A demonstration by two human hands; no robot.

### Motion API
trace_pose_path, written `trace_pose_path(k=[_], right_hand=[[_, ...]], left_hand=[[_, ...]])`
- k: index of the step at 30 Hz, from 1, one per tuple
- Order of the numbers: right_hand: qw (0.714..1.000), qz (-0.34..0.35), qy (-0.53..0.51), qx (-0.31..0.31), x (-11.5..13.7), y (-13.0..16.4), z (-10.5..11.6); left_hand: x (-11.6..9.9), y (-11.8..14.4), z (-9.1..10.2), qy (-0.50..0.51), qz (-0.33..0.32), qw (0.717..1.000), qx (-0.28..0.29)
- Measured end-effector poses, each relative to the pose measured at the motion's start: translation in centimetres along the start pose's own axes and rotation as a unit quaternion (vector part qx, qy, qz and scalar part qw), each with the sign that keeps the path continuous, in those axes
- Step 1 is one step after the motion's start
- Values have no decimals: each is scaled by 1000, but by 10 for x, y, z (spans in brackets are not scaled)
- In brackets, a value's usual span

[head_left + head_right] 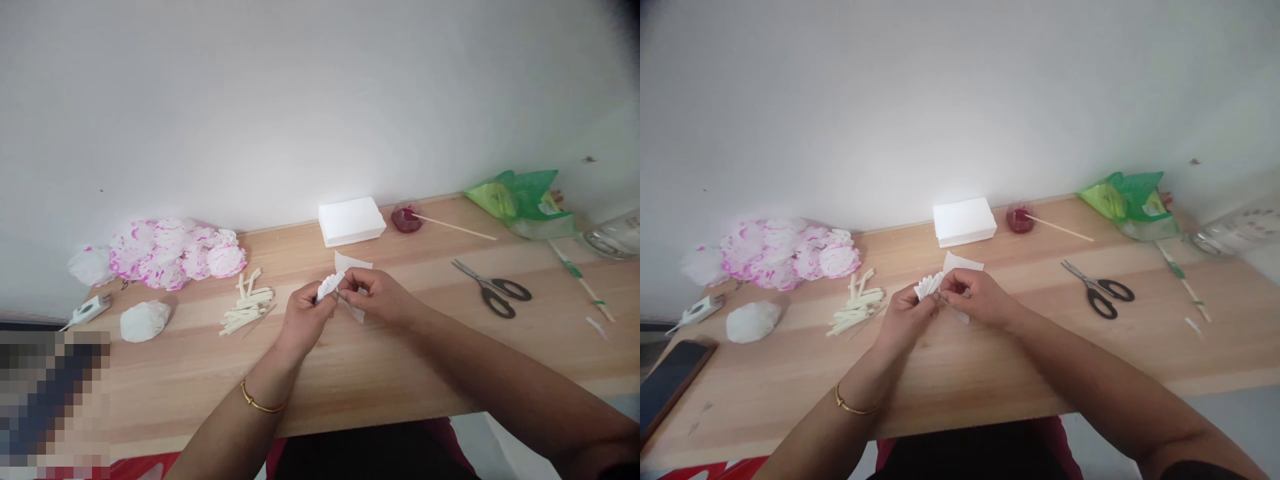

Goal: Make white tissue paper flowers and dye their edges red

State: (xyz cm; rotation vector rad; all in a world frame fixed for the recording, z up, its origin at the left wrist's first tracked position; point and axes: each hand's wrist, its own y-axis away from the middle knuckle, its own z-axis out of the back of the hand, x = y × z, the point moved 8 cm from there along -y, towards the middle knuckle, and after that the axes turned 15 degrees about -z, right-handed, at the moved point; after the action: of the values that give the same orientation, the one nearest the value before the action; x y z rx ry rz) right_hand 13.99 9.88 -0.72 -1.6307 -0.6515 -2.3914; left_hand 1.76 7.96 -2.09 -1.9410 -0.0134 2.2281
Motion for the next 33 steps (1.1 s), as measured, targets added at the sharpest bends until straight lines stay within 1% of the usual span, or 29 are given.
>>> trace_pose_path(k=[6, 12, 15, 20, 23, 28, 33], right_hand=[[999, 10, -17, 40, -2, -2, -4], [997, 15, -39, 66, -5, -2, -7], [997, 20, -38, 64, -4, -2, -7], [999, 11, -10, 31, -4, -3, -1], [999, 12, 7, 31, -5, -3, -1], [999, 20, 8, 46, -5, -2, -5], [997, 11, -28, 68, -6, -2, -8]], left_hand=[[4, 2, 1, 24, 16, 1000, -13], [9, 1, 1, 39, 13, 999, -25], [7, 1, 2, 23, 12, 999, -22], [-8, -1, 5, -33, -7, 999, -10], [-13, -2, 5, -46, -15, 999, -3], [-9, -2, 4, -13, -21, 1000, -4], [0, -1, 3, 30, 4, 999, -22]])
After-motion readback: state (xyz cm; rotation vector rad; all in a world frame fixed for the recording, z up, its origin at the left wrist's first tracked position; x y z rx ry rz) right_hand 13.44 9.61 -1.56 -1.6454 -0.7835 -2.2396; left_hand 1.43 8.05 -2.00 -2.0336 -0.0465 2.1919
